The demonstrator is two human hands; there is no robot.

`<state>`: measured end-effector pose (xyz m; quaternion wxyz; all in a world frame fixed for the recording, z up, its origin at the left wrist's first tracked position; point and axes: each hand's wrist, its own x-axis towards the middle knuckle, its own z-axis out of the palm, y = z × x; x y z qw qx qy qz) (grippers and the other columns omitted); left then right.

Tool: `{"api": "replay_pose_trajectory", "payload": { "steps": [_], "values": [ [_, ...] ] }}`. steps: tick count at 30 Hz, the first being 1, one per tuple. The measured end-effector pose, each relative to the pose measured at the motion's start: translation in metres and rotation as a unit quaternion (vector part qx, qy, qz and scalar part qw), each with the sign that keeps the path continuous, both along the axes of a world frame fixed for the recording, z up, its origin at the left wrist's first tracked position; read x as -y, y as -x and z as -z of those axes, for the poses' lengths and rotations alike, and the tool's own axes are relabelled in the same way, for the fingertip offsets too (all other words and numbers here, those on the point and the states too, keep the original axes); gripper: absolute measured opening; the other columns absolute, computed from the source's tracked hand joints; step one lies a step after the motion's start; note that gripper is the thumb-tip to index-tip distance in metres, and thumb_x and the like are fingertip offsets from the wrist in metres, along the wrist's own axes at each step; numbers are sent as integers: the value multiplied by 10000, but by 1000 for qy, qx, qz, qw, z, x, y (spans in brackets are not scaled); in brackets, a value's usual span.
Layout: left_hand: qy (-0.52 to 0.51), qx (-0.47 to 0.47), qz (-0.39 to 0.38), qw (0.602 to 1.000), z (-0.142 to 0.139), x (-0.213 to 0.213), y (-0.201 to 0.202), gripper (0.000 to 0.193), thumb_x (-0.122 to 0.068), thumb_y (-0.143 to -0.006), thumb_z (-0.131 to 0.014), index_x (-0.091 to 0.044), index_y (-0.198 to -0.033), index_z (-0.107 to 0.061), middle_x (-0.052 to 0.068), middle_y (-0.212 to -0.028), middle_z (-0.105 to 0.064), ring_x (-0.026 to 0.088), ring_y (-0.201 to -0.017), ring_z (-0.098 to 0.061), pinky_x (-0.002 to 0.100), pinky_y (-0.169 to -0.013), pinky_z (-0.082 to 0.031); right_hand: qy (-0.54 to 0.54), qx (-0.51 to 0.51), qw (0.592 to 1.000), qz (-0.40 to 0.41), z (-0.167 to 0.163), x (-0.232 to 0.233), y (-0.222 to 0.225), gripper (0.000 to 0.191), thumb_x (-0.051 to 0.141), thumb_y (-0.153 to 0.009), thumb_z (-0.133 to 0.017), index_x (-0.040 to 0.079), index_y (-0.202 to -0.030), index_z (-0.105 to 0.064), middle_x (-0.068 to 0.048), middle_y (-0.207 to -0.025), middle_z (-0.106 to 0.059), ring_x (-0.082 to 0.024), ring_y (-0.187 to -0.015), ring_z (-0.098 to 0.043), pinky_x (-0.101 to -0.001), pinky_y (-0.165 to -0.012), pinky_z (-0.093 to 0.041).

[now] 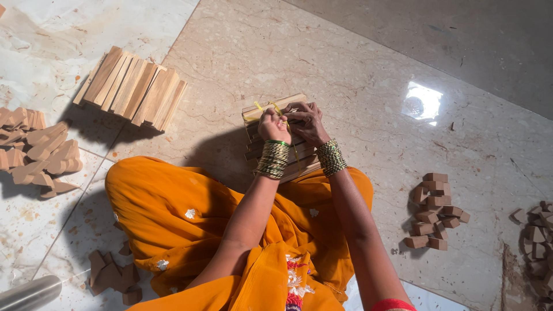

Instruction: The person sits on the floor and stacks thin wooden sticks into a neat rectangular bundle. They then wrap a yellow string around the bundle multiple times and tie it securely. The person adjusts the bundle to ensure it is tight and aligned.

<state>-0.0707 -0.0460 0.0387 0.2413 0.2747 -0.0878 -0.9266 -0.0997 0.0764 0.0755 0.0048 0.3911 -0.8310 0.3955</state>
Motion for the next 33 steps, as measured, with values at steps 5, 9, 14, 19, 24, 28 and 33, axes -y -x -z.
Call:
{"api": "replay_pose_trajectory", "payload": {
  "steps": [5,9,14,19,24,28,33],
  "values": [
    [60,57,-60,995,-19,-27,2,233,-181,-1044,-483,-119,-840,-578,-64,-629,-370,72,-559,-352,260,-647,-439,36,49,998,-4,7,-2,8,294,257,-779,-850,201,-1060,-784,63,-1210,-654,-200,-1090,-478,-401,-1065,-356],
    [26,11,-74,997,-14,-26,-1,192,-112,-1011,-469,-116,-838,-552,-62,-662,-373,82,-586,-364,282,-742,-503,52,65,996,-6,10,-2,10,306,183,-759,-838,160,-1061,-796,45,-1207,-676,-211,-1101,-492,-369,-1071,-369],
    [-51,-49,-72,995,3,-19,0,202,-102,-1011,-478,-107,-820,-544,-45,-621,-354,111,-569,-386,327,-791,-531,123,159,978,-53,12,-6,10,290,126,-783,-769,151,-1071,-798,32,-1236,-654,-177,-1183,-553,-348,-1093,-357],
    [-52,-42,-68,995,5,-16,-4,194,-111,-1011,-491,-97,-832,-563,-51,-610,-360,91,-547,-371,329,-791,-543,70,97,993,-15,5,-4,5,285,135,-782,-814,132,-1067,-819,-6,-1234,-678,-199,-1149,-532,-360,-1089,-338],
    [117,8,-109,987,-14,-29,-1,240,-149,-1060,-476,-67,-862,-584,-34,-650,-431,100,-598,-446,271,-651,-421,31,1,999,-9,-3,6,2,321,261,-815,-818,180,-1125,-797,2,-1352,-638,-192,-1021,-537,-373,-1003,-348],
    [218,67,-71,971,-26,-44,12,272,-208,-1065,-472,-59,-855,-557,-26,-751,-531,73,-674,-480,236,-701,-473,45,-97,994,36,6,17,1,271,284,-841,-795,191,-1096,-809,13,-1310,-668,-220,-1041,-524,-391,-992,-349],
    [200,45,-86,975,-19,-43,8,262,-248,-1048,-499,-65,-866,-547,-21,-741,-513,80,-624,-396,260,-579,-372,97,-105,981,127,22,30,-4,243,295,-867,-770,189,-1080,-820,36,-1224,-719,-229,-1037,-517,-395,-988,-358]
  ]
}}
